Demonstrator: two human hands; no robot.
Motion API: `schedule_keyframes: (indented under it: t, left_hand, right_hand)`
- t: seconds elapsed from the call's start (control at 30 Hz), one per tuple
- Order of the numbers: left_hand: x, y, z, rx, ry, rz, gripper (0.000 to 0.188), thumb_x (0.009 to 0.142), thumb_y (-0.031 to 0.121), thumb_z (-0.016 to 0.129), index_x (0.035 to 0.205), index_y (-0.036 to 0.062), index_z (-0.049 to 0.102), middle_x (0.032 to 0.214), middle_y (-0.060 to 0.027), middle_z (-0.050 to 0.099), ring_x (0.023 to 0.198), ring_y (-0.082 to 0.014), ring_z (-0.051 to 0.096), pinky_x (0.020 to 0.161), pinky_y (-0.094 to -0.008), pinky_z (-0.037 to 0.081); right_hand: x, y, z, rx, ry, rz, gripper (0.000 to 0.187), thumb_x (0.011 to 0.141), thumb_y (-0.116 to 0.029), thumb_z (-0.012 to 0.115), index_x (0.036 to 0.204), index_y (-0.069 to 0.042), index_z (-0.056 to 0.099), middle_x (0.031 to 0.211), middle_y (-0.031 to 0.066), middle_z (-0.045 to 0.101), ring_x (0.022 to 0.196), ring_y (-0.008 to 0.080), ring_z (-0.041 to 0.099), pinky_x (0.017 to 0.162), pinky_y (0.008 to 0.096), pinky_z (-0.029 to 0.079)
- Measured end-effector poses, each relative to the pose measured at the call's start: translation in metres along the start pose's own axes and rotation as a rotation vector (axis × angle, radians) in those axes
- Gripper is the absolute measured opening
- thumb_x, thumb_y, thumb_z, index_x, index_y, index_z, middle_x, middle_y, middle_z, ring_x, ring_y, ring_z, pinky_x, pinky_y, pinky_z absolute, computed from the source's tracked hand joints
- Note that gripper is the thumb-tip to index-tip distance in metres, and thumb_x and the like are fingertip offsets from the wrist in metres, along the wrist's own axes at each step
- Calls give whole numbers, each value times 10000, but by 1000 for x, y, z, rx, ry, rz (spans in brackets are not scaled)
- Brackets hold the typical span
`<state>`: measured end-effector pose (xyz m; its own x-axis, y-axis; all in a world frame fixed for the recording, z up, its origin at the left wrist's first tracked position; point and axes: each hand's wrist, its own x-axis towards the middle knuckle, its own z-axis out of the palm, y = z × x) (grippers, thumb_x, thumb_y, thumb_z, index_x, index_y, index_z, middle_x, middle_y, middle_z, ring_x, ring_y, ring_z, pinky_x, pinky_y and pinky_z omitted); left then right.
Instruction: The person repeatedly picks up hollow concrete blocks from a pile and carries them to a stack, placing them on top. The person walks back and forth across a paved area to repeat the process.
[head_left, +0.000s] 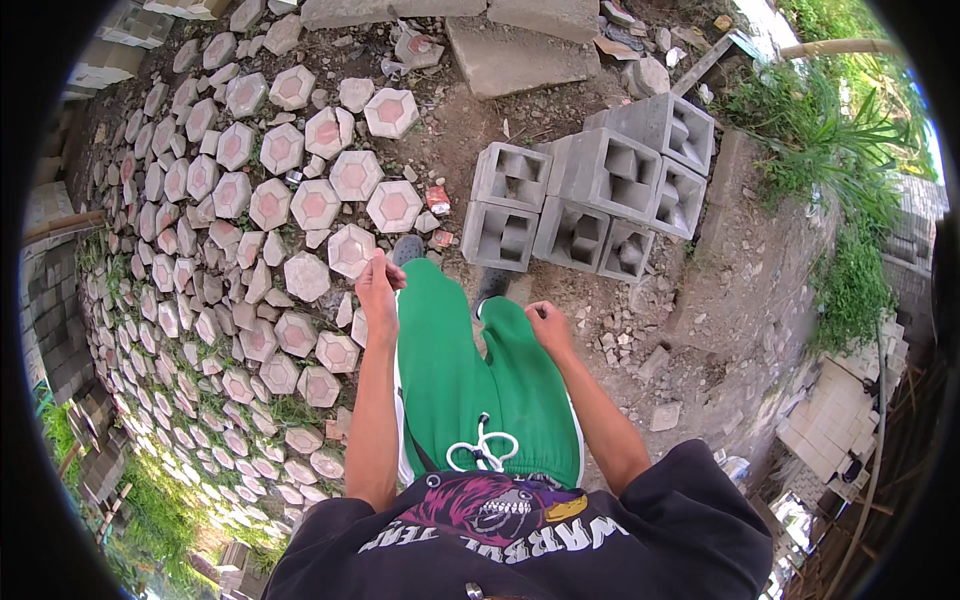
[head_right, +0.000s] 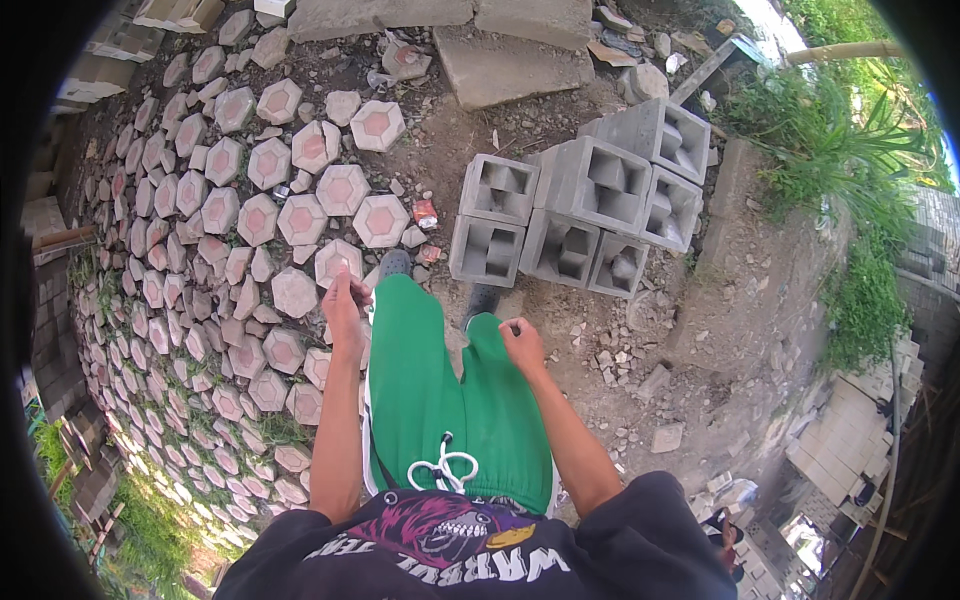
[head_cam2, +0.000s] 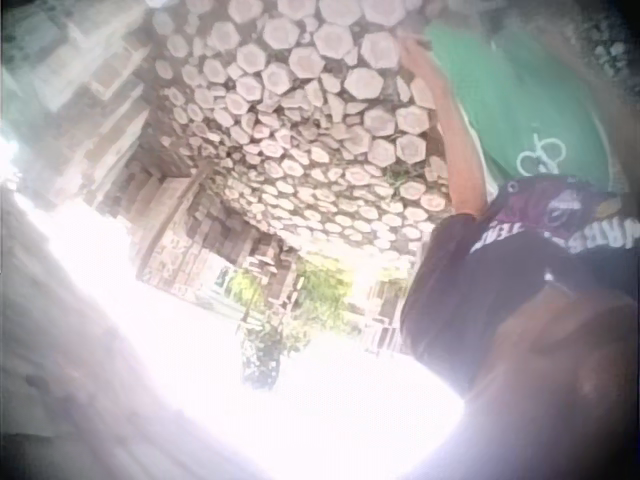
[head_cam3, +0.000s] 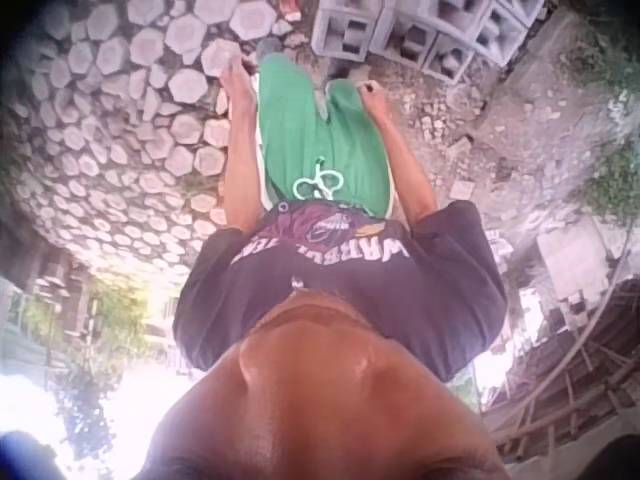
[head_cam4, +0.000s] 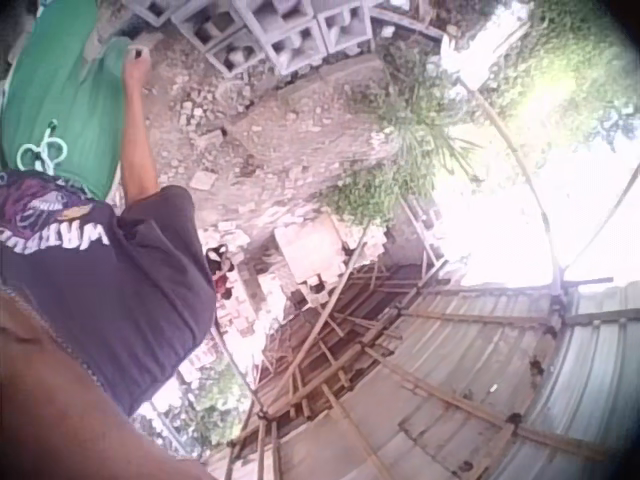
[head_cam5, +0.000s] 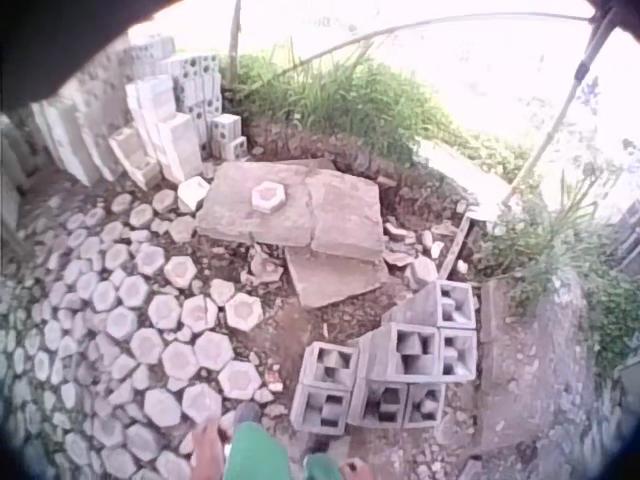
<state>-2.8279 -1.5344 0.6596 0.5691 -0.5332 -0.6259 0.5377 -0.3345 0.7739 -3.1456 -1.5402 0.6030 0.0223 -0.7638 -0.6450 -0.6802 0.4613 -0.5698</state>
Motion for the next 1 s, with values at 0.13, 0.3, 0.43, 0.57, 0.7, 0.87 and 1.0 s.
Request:
schedule_keyframes:
  t: [0.13,0.3,0.43,0.57,0.7,0.87,1.0]
  left_hand:
    - [39,-126,38,83,-91,-130,316,934,302,539,1052,12,580,990,-109,635,825,-143,599,728,-267,480]
    - [138,-293,83,387,-242,-216,747,857,330,634,1413,2,259,1397,-217,366,1280,-260,388,1019,-371,346]
    - [217,-370,110,786,-339,-119,1022,745,477,694,1438,-30,139,1463,-257,241,1356,-320,277,1097,-354,247]
    - [279,-411,101,844,-335,39,836,759,358,683,1380,-46,296,1309,-222,476,1203,-286,480,1009,-351,362]
    - [280,-420,128,859,-416,69,822,738,363,624,1394,-8,297,1294,-243,492,1198,-336,489,1008,-370,372]
    - [276,-418,127,946,-445,7,787,753,289,592,1416,22,264,1300,-241,487,1199,-342,487,1011,-369,369]
    - [287,-423,115,864,-522,12,764,754,250,586,1406,7,271,1274,-241,507,1191,-332,494,1008,-363,367]
  right_hand:
    - [87,107,35,-24,-81,223,365,801,-358,636,938,-19,646,873,139,677,822,244,652,752,347,492]
    - [188,189,80,-142,-125,433,581,763,-464,678,1104,-6,569,1057,164,630,1016,264,589,897,360,438]
    - [271,257,115,30,-79,348,798,737,-498,706,1281,19,436,1247,177,543,1153,283,525,980,353,391]
    - [316,238,139,95,-72,136,882,725,-503,693,1321,65,375,1312,235,480,1234,347,447,1045,358,324]
    - [333,279,139,31,46,273,802,714,-430,720,1278,64,437,1319,232,475,1230,345,448,1038,358,331]
    - [323,277,149,264,122,254,576,726,-257,731,1167,60,540,1201,206,579,1121,336,544,967,349,394]
    - [323,269,152,344,93,258,488,744,-186,714,1142,53,564,1151,175,614,1074,302,574,943,340,407]
